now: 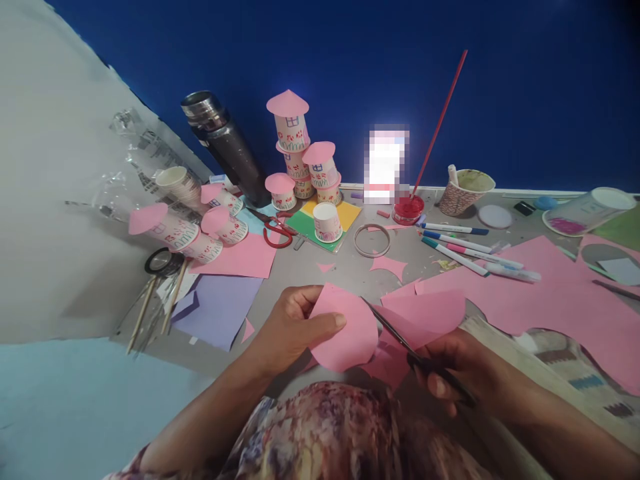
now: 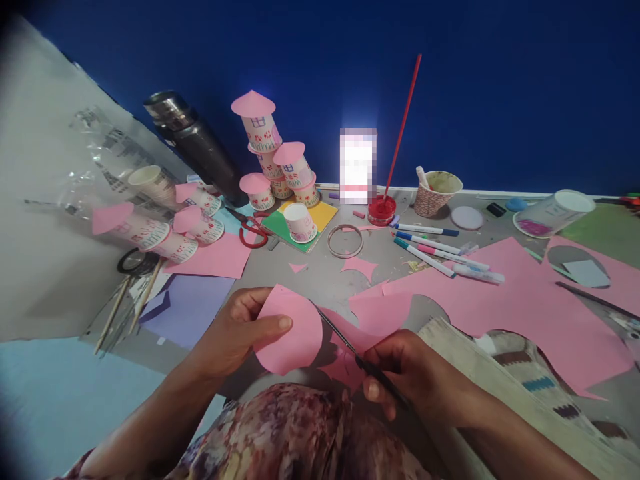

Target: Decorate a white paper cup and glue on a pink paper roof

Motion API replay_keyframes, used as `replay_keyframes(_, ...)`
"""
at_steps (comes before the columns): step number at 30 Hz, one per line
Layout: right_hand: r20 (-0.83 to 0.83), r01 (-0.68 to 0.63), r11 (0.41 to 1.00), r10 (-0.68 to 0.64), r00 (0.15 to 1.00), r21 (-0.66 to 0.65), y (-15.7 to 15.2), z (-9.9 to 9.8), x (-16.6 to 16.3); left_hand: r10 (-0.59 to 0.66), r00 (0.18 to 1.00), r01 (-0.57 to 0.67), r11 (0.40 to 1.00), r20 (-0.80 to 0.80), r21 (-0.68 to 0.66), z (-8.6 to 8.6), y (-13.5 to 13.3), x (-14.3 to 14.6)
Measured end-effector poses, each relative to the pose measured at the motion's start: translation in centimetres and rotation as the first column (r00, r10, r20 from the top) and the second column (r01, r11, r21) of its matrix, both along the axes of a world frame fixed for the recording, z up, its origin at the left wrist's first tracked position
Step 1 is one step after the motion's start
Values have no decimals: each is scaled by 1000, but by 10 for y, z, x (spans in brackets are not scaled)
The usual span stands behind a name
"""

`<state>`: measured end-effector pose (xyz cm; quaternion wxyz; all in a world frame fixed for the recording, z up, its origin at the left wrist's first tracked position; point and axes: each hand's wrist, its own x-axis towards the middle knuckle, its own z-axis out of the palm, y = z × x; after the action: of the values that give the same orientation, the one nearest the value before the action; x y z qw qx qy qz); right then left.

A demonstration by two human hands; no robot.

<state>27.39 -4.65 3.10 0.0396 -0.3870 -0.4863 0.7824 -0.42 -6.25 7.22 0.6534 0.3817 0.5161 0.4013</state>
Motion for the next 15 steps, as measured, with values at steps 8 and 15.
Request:
replay_keyframes(8,-49,37,998,-39,998,-44,-2,-3,1,-6,1000,6,1000,-26,24,3,0,-1)
replay_keyframes(15,-74,79,994,-73,995,75,-1,-6,3,-27,999,28,999,-21,25,4,1,-4)
